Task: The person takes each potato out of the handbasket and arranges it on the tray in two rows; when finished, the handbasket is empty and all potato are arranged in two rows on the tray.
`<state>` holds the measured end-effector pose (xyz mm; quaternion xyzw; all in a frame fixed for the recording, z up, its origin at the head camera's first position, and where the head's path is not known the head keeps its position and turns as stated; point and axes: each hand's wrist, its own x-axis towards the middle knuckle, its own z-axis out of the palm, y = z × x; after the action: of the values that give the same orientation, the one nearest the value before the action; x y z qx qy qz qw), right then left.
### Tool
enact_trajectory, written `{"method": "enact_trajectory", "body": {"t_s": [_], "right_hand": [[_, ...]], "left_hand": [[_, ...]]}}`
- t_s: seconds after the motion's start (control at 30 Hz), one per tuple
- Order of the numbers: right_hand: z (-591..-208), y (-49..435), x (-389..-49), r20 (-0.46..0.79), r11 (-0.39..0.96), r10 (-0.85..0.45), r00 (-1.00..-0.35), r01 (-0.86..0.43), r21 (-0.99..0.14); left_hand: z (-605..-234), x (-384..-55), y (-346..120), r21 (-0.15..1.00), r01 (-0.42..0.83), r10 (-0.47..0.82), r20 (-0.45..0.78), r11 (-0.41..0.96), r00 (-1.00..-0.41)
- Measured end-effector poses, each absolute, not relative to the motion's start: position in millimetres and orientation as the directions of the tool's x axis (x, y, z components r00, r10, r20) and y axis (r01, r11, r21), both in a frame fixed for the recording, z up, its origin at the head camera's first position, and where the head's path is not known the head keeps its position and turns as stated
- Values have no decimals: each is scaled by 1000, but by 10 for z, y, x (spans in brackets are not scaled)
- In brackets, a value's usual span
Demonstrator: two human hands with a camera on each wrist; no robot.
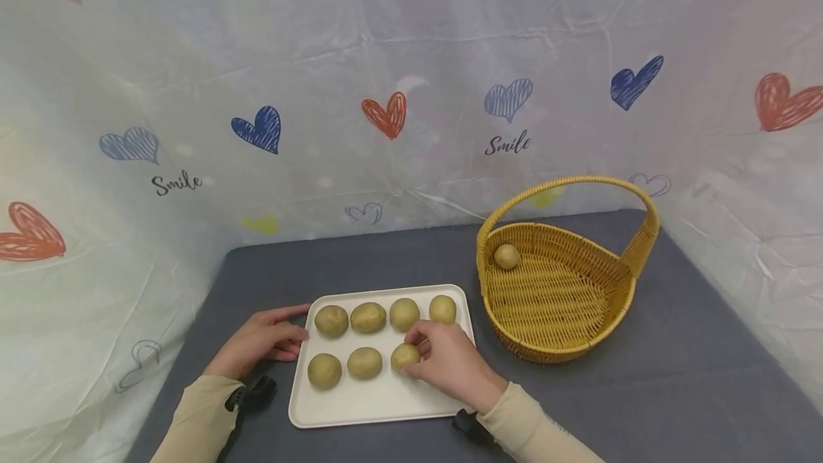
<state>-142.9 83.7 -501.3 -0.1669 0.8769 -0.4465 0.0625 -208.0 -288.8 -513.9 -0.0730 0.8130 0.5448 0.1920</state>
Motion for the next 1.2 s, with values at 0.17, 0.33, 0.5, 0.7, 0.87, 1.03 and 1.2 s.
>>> {"method": "enact_trajectory", "body": {"t_s": [0.17, 0.33, 0.5, 0.7, 0.87, 1.03, 1.2], "right_hand": [[-5016, 846, -1426, 54, 559, -361, -931, -262, -787], [-5010, 850, -1423, 52, 563, -379, -924, -274, -780], [-5007, 855, -1427, 56, 560, -373, -926, -273, -782], [-5004, 868, -1439, 44, 564, -367, -929, -260, -784], [-4992, 882, -1440, 38, 568, -360, -932, -251, -784], [-4988, 900, -1429, 31, 571, -361, -932, -247, -783], [-4977, 912, -1445, 44, 575, -379, -924, -272, -772]], "left_hand": [[-5155, -2081, -2896, 863, -323, 96, -386, 389, -917], [-5165, -2084, -2900, 864, -321, 97, -384, 388, -918], [-5160, -2089, -2897, 861, -331, 91, -392, 386, -915], [-5154, -2088, -2900, 859, -333, 96, -397, 390, -913], [-5148, -2082, -2902, 860, -332, 96, -396, 386, -913], [-5169, -2085, -2899, 863, -326, 102, -391, 385, -915], [-5177, -2086, -2903, 866, -319, 96, -381, 386, -919]]}}
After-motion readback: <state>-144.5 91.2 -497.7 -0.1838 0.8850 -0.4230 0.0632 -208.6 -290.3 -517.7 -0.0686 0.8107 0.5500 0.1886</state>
